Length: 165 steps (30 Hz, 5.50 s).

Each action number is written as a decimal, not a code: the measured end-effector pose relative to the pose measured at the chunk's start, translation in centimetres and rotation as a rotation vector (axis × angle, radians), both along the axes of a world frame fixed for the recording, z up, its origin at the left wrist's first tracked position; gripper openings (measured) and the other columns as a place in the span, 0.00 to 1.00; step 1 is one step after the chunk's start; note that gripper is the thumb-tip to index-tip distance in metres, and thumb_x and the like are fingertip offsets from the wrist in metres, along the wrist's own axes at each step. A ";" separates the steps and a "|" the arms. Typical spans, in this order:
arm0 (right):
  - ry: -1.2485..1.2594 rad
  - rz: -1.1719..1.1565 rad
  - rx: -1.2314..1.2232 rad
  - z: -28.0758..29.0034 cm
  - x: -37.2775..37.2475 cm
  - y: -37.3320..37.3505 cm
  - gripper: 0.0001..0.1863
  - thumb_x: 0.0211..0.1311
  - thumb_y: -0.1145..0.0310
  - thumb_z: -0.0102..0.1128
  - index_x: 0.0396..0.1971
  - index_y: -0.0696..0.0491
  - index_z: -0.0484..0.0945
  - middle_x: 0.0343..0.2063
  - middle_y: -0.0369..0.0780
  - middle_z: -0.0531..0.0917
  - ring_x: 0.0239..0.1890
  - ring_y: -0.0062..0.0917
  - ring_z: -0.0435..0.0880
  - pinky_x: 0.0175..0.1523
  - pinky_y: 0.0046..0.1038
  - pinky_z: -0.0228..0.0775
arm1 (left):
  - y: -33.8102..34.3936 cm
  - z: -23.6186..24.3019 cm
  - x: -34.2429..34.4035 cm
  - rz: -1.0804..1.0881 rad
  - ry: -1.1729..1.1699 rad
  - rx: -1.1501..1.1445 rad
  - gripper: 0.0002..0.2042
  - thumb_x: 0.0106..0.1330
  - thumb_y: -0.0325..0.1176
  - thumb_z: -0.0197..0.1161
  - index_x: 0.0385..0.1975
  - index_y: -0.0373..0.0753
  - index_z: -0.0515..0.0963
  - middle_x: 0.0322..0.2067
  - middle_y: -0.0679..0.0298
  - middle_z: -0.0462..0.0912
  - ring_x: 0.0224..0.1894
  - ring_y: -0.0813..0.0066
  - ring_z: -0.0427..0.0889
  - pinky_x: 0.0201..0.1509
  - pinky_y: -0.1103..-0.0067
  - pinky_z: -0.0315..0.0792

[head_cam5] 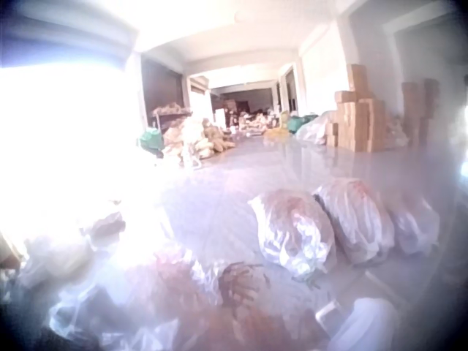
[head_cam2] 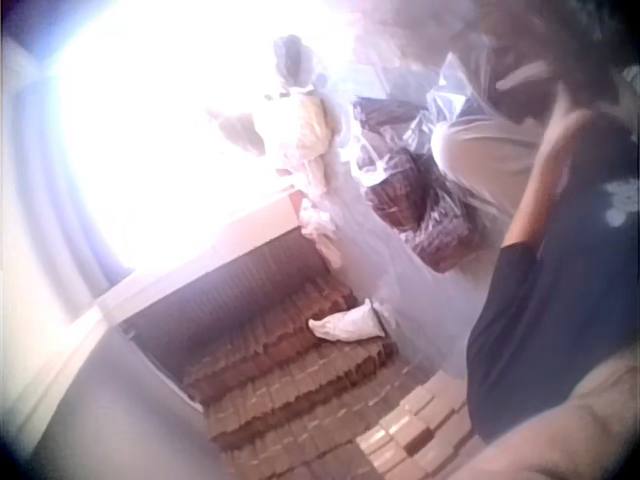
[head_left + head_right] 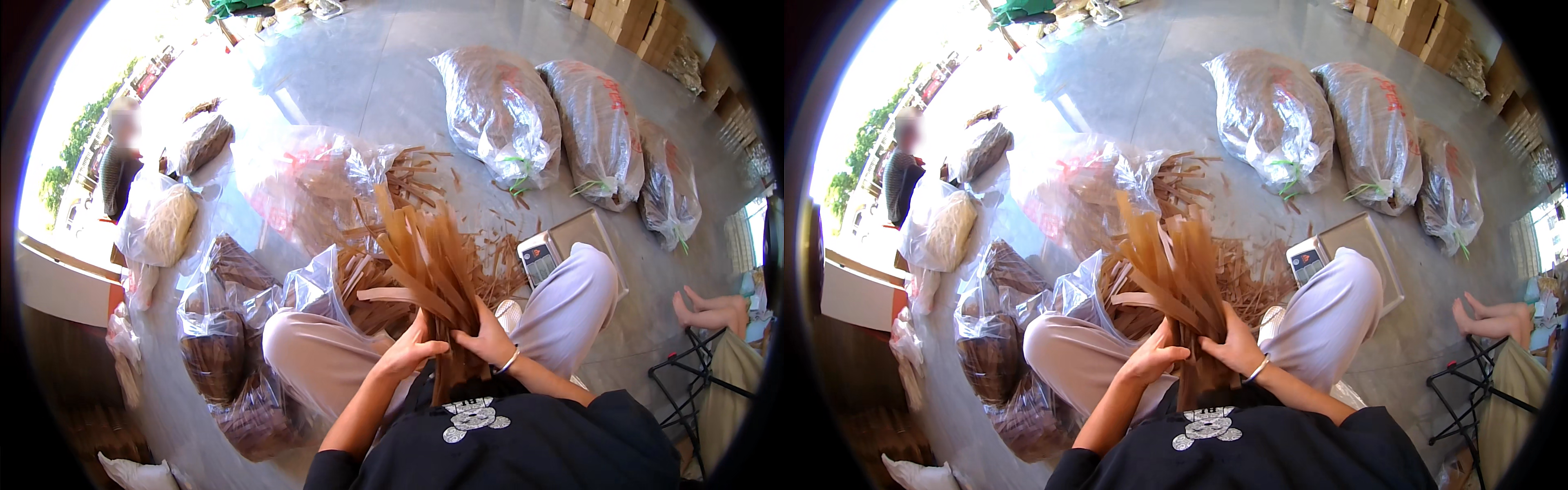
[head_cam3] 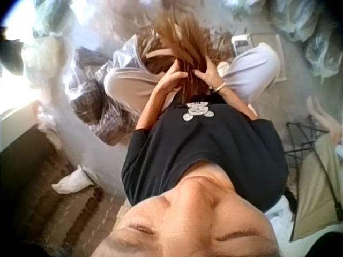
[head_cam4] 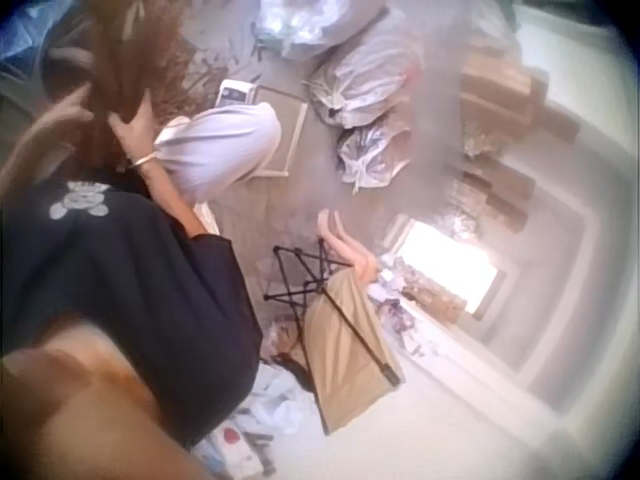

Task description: The person sits on the floor and repeatedly picks up bundles of dried brown strips, aligns them, and places them into a clear plastic bag. The person continues this process, handling the material by hand and organizing it into the bag.

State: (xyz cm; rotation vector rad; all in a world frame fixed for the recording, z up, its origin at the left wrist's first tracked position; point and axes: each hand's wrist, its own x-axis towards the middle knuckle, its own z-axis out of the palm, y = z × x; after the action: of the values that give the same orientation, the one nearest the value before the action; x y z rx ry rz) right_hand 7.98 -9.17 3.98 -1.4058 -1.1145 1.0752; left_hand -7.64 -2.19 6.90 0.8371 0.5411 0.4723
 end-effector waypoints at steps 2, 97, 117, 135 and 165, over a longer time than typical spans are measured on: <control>-0.174 0.061 0.017 2.5 -0.7 0.7 0.44 0.43 0.66 0.65 0.59 0.59 0.52 0.52 0.52 0.67 0.55 0.41 0.69 0.59 0.31 0.60 | 0.6 0.5 0.2 0.005 0.184 0.185 0.35 0.50 0.34 0.69 0.57 0.32 0.61 0.50 0.56 0.70 0.55 0.69 0.67 0.57 0.75 0.63; -1.289 0.712 0.897 4.8 4.7 7.1 0.23 0.55 0.69 0.47 0.53 0.56 0.67 0.46 0.43 0.73 0.52 0.30 0.72 0.63 0.33 0.58 | 4.6 0.1 1.9 -0.593 0.339 -0.084 0.20 0.51 0.30 0.67 0.44 0.33 0.71 0.39 0.61 0.76 0.40 0.74 0.76 0.42 0.78 0.74; -0.425 0.599 0.105 0.6 3.7 11.4 0.23 0.39 0.72 0.61 0.40 0.58 0.71 0.24 0.49 0.75 0.25 0.36 0.72 0.34 0.30 0.68 | 8.8 -6.6 -3.8 -0.422 -0.149 -0.366 0.31 0.64 0.55 0.43 0.55 0.31 0.64 0.51 0.48 0.72 0.49 0.59 0.76 0.47 0.73 0.73; -0.652 0.274 -0.004 -3.9 1.1 16.6 0.21 0.41 0.71 0.63 0.41 0.53 0.74 0.29 0.50 0.80 0.35 0.46 0.78 0.40 0.39 0.71 | 17.3 -11.8 -13.4 0.031 1.763 0.866 0.11 0.50 0.28 0.59 0.34 0.33 0.76 0.37 0.43 0.78 0.44 0.57 0.79 0.46 0.66 0.73; -0.736 0.618 -0.692 -14.0 -11.8 23.9 0.22 0.38 0.67 0.56 0.37 0.63 0.76 0.38 0.56 0.78 0.45 0.45 0.77 0.51 0.36 0.70 | 23.4 -6.4 -20.5 -0.444 1.128 0.395 0.11 0.41 0.19 0.64 0.23 0.33 0.69 0.20 0.58 0.79 0.24 0.70 0.83 0.26 0.79 0.75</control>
State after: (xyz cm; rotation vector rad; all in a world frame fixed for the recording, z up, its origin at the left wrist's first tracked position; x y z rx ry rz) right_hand -3.78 14.73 -10.03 -2.1821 -1.9016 1.5184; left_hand -28.10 21.25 0.53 1.5519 1.2730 -0.3793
